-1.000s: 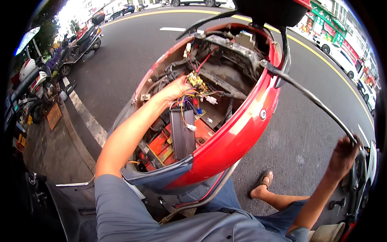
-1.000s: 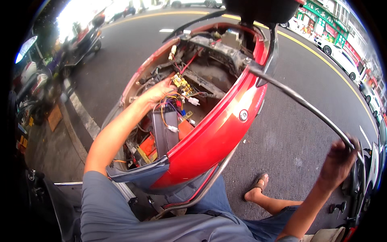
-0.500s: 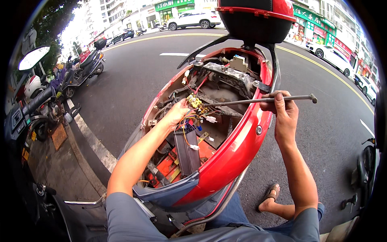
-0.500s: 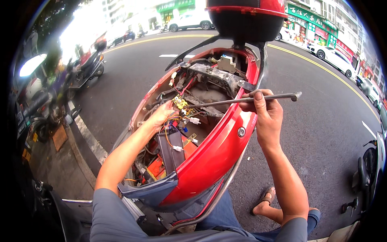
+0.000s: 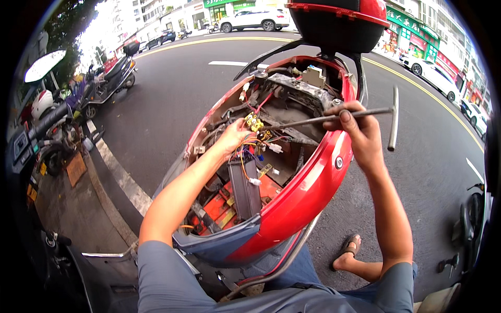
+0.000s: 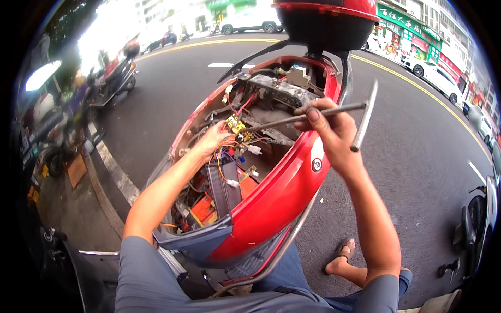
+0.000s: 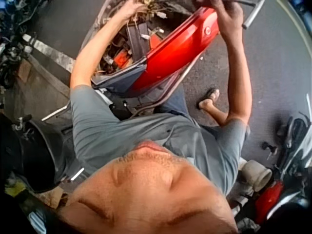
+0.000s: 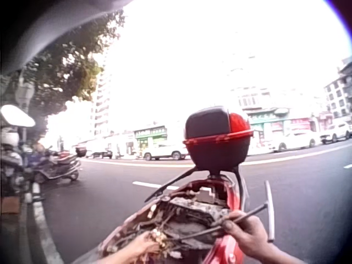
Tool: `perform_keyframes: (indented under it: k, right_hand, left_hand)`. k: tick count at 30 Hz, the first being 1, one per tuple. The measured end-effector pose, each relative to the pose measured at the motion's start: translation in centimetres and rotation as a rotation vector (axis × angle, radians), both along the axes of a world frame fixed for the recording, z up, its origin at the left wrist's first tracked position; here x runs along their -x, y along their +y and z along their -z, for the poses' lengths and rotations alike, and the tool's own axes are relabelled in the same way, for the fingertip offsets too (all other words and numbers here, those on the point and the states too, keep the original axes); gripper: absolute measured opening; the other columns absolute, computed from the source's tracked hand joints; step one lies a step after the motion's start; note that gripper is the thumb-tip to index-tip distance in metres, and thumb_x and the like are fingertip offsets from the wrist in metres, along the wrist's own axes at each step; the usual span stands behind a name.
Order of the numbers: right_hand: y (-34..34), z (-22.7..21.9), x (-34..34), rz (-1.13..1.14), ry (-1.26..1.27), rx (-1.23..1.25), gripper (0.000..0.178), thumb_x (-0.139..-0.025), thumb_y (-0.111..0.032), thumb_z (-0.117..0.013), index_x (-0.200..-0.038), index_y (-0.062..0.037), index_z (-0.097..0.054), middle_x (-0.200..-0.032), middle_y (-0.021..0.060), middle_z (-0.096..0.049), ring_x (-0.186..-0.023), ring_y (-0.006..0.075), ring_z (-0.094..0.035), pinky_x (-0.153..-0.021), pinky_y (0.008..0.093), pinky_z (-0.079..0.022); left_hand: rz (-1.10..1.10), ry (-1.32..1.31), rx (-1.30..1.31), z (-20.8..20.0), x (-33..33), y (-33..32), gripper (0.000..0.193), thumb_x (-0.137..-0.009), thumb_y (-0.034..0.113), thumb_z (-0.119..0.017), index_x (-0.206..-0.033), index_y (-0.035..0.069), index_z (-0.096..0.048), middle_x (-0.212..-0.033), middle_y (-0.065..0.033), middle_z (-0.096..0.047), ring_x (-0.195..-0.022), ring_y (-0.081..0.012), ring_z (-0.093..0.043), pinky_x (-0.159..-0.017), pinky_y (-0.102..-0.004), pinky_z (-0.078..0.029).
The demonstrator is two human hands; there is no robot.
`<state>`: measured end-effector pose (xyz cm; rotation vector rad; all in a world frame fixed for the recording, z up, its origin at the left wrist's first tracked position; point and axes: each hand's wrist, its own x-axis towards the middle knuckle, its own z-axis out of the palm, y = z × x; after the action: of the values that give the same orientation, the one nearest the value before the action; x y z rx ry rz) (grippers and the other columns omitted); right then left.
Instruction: The person picks up a new electronic controller and a T-handle wrench, walks outside to a red scooter, and begins replacing the controller by disconnecting wires and manipulating internal components inside the seat compartment.
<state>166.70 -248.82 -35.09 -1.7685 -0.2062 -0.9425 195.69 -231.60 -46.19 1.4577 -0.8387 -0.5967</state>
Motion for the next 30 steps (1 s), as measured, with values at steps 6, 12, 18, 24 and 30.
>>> perform_keyframes:
  k: [6, 12, 18, 24, 30]
  right_hand:
    - [-0.6, -4.3, -0.8, 0.121, 0.150, 0.315, 0.027, -0.094, -0.026, -0.058, -0.100, 0.0000, -0.060, -0.076, 0.0018, -0.058, -0.071, 0.0078, -0.053, -0.065, 0.0227, -0.044]
    - [4.4, -6.6, -1.6, -0.119, 0.118, -0.237, 0.040, -0.086, -0.024, -0.067, -0.115, -0.0001, -0.055, -0.091, 0.0052, -0.061, -0.068, 0.0067, -0.054, -0.064, 0.0217, -0.046]
    - [3.4, -7.6, 0.3, -0.558, 0.093, -0.283, 0.073, -0.084, -0.027, -0.058, -0.145, -0.0040, -0.025, -0.142, 0.0272, -0.034, -0.121, 0.0365, -0.049, -0.092, 0.0396, -0.049]
    - [2.8, -9.6, 1.2, -0.550, 0.193, -0.482, 0.061, -0.094, -0.049, -0.045, -0.124, 0.0032, -0.047, -0.120, 0.0240, -0.057, -0.103, 0.0303, -0.064, -0.077, 0.0382, -0.056]
    - [3.2, -12.4, 2.0, -0.263, 0.461, -0.382, 0.022, -0.087, -0.015, -0.050, -0.105, -0.0032, -0.052, -0.101, 0.0124, -0.068, -0.048, 0.0062, -0.042, -0.040, 0.0193, -0.037]
  left_hand:
    - [0.007, 0.085, 0.047, 0.0, 0.5, -1.5, 0.041, -0.080, 0.001, -0.067, -0.115, -0.003, -0.047, -0.095, -0.0080, -0.061, -0.082, -0.0116, -0.062, -0.071, -0.0235, -0.051]
    - [-0.103, -0.214, -0.029, -1.6, 1.8, -1.1, 0.068, -0.077, 0.003, -0.071, -0.136, 0.002, -0.037, -0.074, 0.0030, -0.042, -0.061, -0.0064, -0.040, -0.055, -0.0209, -0.037]
    - [-0.156, -0.327, -0.112, -0.6, 0.0, -1.2, 0.069, -0.071, 0.007, -0.080, -0.129, 0.003, -0.044, -0.080, -0.0037, -0.056, -0.068, -0.0097, -0.051, -0.060, -0.0263, -0.045]
    - [-0.168, -0.310, -0.122, -0.4, -0.2, -1.9, 0.071, -0.067, 0.010, -0.082, -0.127, 0.001, -0.044, -0.089, -0.0087, -0.062, -0.077, -0.0139, -0.058, -0.069, -0.0270, -0.049]
    - [-0.133, -0.307, -0.059, 2.3, -2.2, -2.7, 0.063, -0.069, 0.010, -0.081, -0.120, -0.001, -0.045, -0.094, -0.0115, -0.064, -0.085, -0.0166, -0.059, -0.075, -0.0307, -0.049]
